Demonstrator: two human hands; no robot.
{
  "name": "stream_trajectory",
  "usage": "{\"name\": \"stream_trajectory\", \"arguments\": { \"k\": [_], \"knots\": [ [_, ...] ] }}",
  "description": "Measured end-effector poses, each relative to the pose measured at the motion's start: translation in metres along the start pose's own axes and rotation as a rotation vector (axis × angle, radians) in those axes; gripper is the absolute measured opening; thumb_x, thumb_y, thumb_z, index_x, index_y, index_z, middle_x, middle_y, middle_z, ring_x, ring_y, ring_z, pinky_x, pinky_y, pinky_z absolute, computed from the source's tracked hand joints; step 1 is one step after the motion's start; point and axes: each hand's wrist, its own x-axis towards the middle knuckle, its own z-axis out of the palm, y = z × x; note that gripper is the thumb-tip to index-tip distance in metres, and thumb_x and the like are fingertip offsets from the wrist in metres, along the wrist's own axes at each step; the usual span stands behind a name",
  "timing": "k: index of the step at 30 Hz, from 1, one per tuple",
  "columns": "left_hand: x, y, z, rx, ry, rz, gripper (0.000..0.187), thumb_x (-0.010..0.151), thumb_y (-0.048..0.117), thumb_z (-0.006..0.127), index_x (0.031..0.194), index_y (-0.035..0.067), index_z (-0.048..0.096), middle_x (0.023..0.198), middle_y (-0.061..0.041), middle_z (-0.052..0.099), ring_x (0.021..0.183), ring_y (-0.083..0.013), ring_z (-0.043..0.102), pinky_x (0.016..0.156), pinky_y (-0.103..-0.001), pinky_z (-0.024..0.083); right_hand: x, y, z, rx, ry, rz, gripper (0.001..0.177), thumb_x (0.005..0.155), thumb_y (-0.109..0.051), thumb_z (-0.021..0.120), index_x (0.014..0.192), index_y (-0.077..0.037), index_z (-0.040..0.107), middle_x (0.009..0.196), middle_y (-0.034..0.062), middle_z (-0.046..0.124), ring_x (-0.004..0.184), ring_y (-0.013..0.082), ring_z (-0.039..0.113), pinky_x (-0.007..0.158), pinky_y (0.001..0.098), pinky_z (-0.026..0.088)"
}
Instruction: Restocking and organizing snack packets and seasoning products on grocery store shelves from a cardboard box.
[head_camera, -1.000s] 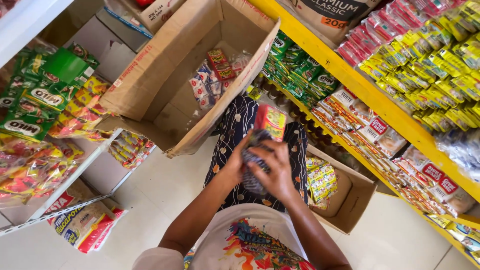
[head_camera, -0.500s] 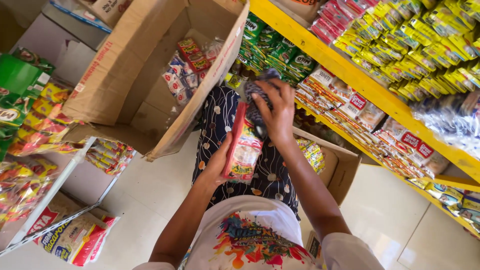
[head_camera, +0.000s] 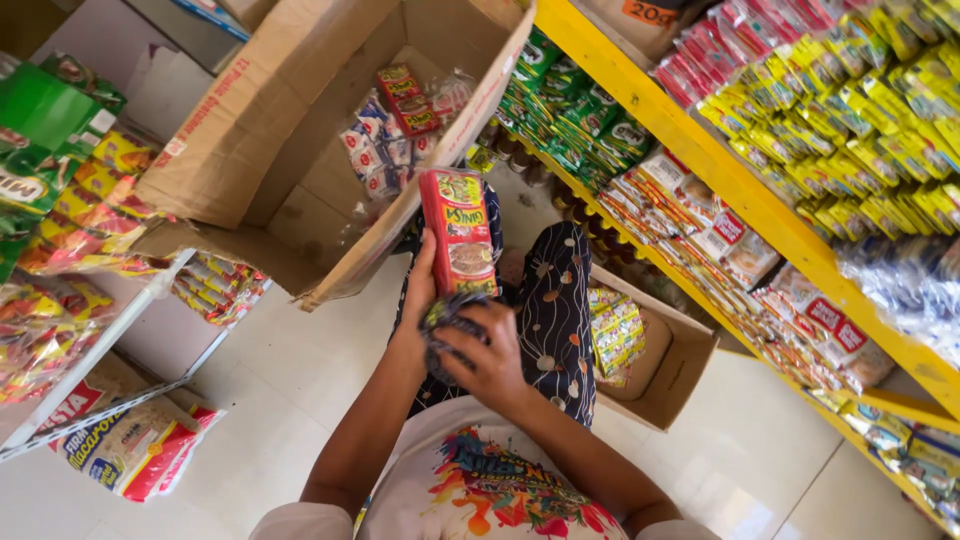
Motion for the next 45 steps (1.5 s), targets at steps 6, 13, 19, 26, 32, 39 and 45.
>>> {"name": "stream_trajectory", "arguments": {
  "k": [6,13,19,26,32,39,45],
  "knots": [
    [0.004,-0.010,-0.007,0.004,-0.017,0.211,0.059,0.104,0.048,0.068,0.143,0.006,0.053,0.119,-0.011,0.064,0.102,-0.0230,0.066,0.091,-0.041,0.055,0.006,0.001,-0.009,-0.020,0.125,-0.001,0.050,0.079,-0.011,0.086,0.123,-0.011,0.062,0.128,0.0178,0.050,0.116,0.0374,0.053,0.099,0.0487,0.047],
    [-0.008,-0.014,0.005,0.481,-0.241,0.420,0.066,0.093,0.040,0.071,0.141,0.016,0.033,0.134,-0.007,0.052,0.117,-0.0250,0.064,0.091,-0.037,0.056,0.010,0.000,-0.015,-0.066,0.103,0.107,0.044,0.083,-0.004,0.080,0.123,-0.008,0.064,0.127,0.0204,0.049,0.113,0.0351,0.055,0.095,0.0439,0.049],
    [-0.017,-0.029,0.011,0.975,0.087,0.546,0.049,0.109,0.041,0.050,0.145,0.009,0.042,0.112,-0.013,0.064,0.102,-0.0178,0.060,0.092,-0.030,0.050,0.066,0.014,-0.032,-0.153,0.146,0.202,0.037,0.088,-0.002,0.075,0.122,-0.004,0.063,0.122,0.0212,0.050,0.114,0.0373,0.054,0.098,0.0459,0.047],
    [-0.035,-0.031,0.022,1.023,0.071,0.405,0.046,0.105,0.024,0.051,0.146,0.010,0.038,0.119,-0.013,0.067,0.105,-0.0176,0.065,0.094,-0.033,0.051,0.110,0.025,-0.039,-0.091,0.276,0.228,0.028,0.097,-0.003,0.072,0.124,-0.003,0.062,0.123,0.0196,0.053,0.116,0.0371,0.056,0.102,0.0464,0.047],
    [0.001,-0.023,-0.005,0.740,0.012,0.555,0.052,0.108,0.032,0.056,0.150,0.011,0.035,0.134,-0.009,0.058,0.116,-0.0161,0.057,0.096,-0.032,0.047,0.058,-0.003,-0.024,-0.031,0.126,0.272,0.028,0.091,-0.004,0.073,0.118,-0.003,0.063,0.118,0.0218,0.052,0.112,0.0377,0.057,0.096,0.0447,0.049],
    [0.007,0.017,0.040,0.324,0.263,0.407,0.065,0.088,0.049,0.065,0.142,0.021,0.040,0.117,-0.003,0.055,0.091,-0.0129,0.055,0.074,-0.033,0.050,0.009,-0.015,-0.029,0.095,-0.013,0.225,0.032,0.087,-0.005,0.076,0.117,-0.006,0.063,0.119,0.0197,0.053,0.107,0.0349,0.057,0.090,0.0408,0.050],
    [0.000,-0.019,0.052,0.232,0.282,0.254,0.073,0.077,0.052,0.075,0.132,0.015,0.043,0.105,-0.005,0.051,0.090,-0.0158,0.055,0.076,-0.034,0.052,0.010,0.038,-0.021,-0.194,0.278,-0.087,0.044,0.082,-0.008,0.083,0.120,-0.012,0.061,0.125,0.0149,0.044,0.113,0.0346,0.047,0.095,0.0467,0.040]
  ]
}}
